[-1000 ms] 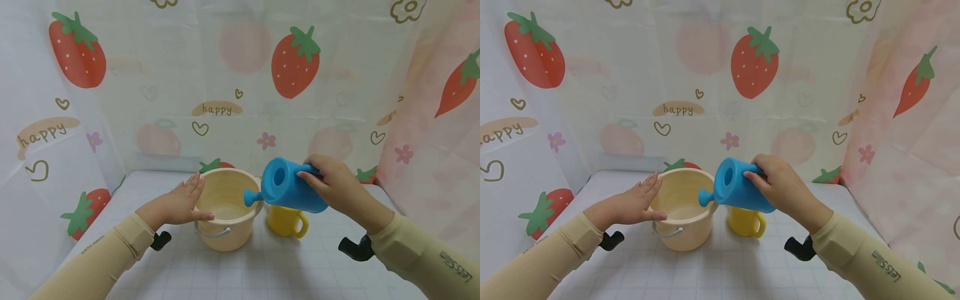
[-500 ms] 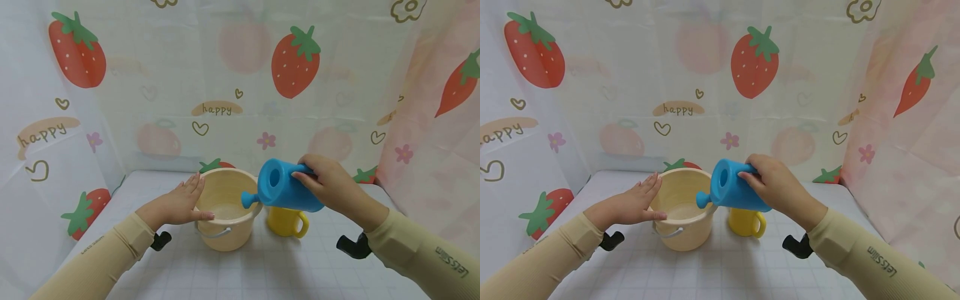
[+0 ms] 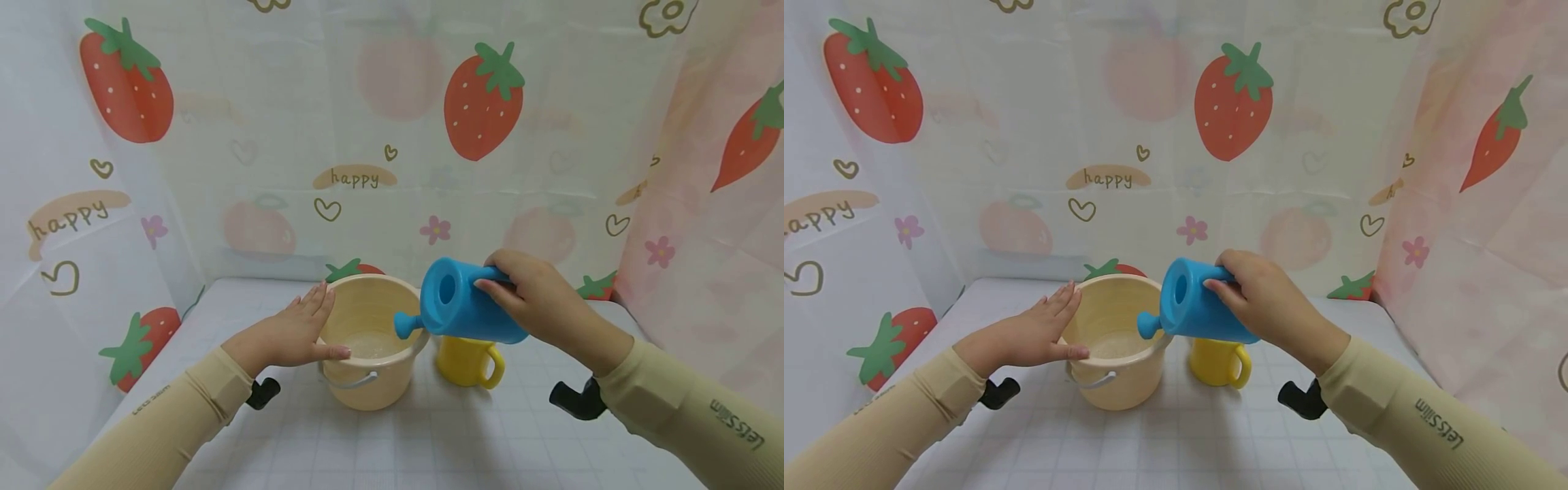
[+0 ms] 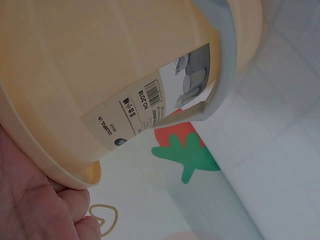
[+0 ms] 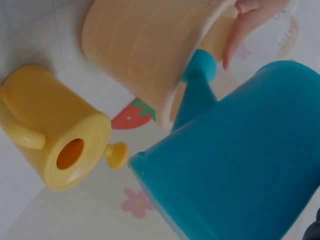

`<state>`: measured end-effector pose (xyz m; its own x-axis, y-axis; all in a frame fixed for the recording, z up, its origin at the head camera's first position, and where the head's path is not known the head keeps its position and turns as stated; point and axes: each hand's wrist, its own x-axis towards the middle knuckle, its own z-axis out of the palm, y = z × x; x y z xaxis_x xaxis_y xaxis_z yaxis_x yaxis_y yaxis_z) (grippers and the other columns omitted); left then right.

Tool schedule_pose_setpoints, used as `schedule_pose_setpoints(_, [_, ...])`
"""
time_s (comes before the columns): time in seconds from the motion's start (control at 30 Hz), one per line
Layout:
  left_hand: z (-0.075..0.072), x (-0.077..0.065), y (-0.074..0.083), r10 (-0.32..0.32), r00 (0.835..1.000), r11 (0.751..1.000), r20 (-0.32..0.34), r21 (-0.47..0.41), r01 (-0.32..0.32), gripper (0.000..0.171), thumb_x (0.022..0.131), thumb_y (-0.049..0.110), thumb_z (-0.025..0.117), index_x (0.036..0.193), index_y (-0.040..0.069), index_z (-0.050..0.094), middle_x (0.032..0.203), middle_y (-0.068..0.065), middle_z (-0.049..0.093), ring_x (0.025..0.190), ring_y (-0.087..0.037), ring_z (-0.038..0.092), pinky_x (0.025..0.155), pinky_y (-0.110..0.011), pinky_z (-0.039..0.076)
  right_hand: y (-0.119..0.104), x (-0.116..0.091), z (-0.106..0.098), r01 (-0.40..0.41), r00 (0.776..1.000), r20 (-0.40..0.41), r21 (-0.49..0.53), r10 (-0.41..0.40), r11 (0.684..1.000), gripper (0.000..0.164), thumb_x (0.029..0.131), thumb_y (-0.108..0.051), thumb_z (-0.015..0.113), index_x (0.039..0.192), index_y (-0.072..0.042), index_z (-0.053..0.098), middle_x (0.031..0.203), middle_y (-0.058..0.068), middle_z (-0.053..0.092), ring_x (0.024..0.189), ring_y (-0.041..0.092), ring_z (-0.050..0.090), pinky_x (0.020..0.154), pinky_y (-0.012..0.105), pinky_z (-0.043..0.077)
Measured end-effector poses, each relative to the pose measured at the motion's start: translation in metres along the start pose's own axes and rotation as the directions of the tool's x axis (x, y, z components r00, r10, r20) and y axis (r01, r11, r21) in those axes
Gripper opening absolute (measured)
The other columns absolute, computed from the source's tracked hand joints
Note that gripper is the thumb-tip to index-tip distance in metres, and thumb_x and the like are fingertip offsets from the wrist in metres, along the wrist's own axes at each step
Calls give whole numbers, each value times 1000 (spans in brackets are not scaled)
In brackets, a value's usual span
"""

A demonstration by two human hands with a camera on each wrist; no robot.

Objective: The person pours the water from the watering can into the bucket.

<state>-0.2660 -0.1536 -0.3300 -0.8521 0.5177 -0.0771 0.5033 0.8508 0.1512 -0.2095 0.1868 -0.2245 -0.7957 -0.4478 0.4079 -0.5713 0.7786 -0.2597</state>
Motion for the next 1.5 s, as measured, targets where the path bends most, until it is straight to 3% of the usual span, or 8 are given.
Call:
schedule_pose_setpoints(0.9, [0,1,-1,17,1000,1000,-8,6,-17,116,73,80,36,144,-6,4,150,-24,-4,138,-35,0,109,-52,10,4,4,1,55,998,-12,-24,-55,998,20,90,-26,59,95,-7,56,87,5,60,79,20,57,71,44,53])
schedule_pose_setpoints(1.5, [1,2,-2,16,1000,1000,-8,6,-16,115,74,80,36,144,-5,3,150,-23,-6,138,-34,-1,108,-53,10,0,10,2,83,996,27,-86,-80,993,21,88,-24,62,98,-7,56,89,6,61,79,21,56,70,41,53])
